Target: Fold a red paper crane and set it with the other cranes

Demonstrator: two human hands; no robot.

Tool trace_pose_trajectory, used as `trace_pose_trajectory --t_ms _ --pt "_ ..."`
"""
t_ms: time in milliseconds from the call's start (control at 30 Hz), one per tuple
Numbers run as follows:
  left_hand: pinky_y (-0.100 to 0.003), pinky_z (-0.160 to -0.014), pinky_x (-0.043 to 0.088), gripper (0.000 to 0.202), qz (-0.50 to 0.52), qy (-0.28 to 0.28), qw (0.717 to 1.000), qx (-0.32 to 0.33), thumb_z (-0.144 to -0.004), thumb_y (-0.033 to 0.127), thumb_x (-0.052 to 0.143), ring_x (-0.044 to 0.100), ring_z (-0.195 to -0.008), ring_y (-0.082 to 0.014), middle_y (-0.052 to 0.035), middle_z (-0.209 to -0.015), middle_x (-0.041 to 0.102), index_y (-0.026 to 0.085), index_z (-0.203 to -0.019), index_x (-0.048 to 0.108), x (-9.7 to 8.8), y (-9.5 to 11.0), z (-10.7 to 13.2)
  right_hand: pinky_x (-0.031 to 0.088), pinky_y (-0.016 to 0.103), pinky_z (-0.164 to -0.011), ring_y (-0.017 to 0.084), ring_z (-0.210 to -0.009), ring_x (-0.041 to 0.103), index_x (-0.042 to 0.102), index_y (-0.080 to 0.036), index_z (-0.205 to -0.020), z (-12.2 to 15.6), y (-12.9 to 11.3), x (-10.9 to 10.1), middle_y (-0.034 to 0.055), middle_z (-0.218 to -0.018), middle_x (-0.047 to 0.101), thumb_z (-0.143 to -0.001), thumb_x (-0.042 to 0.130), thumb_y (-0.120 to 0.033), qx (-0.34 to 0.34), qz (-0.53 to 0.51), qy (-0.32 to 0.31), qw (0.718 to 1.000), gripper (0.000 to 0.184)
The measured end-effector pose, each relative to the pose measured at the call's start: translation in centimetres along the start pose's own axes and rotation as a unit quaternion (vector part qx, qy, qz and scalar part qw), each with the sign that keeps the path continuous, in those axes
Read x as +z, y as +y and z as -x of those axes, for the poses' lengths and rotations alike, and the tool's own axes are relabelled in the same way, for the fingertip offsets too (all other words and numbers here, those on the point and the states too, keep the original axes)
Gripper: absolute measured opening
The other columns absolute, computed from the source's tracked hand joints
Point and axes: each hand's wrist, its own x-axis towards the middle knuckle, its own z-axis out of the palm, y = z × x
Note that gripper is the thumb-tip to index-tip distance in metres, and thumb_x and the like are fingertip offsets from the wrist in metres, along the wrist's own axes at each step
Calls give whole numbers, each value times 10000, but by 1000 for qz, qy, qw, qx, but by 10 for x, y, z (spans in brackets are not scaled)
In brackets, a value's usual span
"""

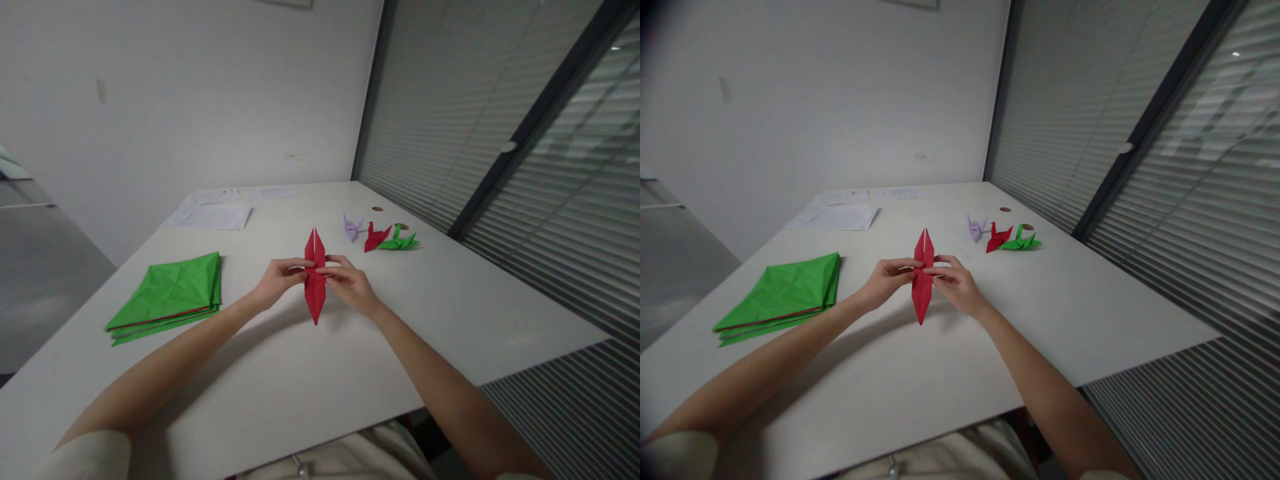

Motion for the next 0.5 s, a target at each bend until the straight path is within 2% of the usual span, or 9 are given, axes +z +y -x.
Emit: trace_pose_trajectory --t_ms 100,167,267,367,500 --pt "-323 -754 518 325 26 10 1000 -5 -628 272 808 655 -788 -179 -80 -893 717 136 -913 731 1 -1 0 525 351 -863 209 -1096 564 722 -268 -1013 -2 1 3 77 -1176 547 -827 623 -378 39 -94 -25 994 238" --pt "-321 -738 525 306 25 28 999 -10 -611 285 821 653 -753 -169 -69 -853 715 132 -857 723 2 -2 0 530 337 -819 194 -1015 595 726 -252 -974 -2 1 6 67 -1096 587 -801 649 -369 57 -118 -26 991 223" --pt "-297 -682 528 302 -9 44 999 -9 -590 305 832 640 -696 -152 -52 -791 699 123 -792 701 5 -5 1 521 306 -763 165 -882 611 703 -218 -906 -2 1 13 48 -968 612 -727 713 -346 74 -100 15 992 221" --pt "-271 -648 522 285 -49 56 997 12 -596 311 825 627 -681 -140 -45 -776 683 124 -762 687 8 -7 1 515 281 -704 128 -754 603 615 -221 -924 -1 2 18 16 -890 603 -678 740 -324 92 -112 69 987 295" --pt "-262 -652 522 238 -72 18 996 47 -646 313 791 621 -700 -140 -46 -780 668 131 -768 699 8 -5 2 490 250 -598 101 -606 553 540 -244 -947 -1 1 19 -42 -724 551 -673 726 -325 105 -124 97 982 341"
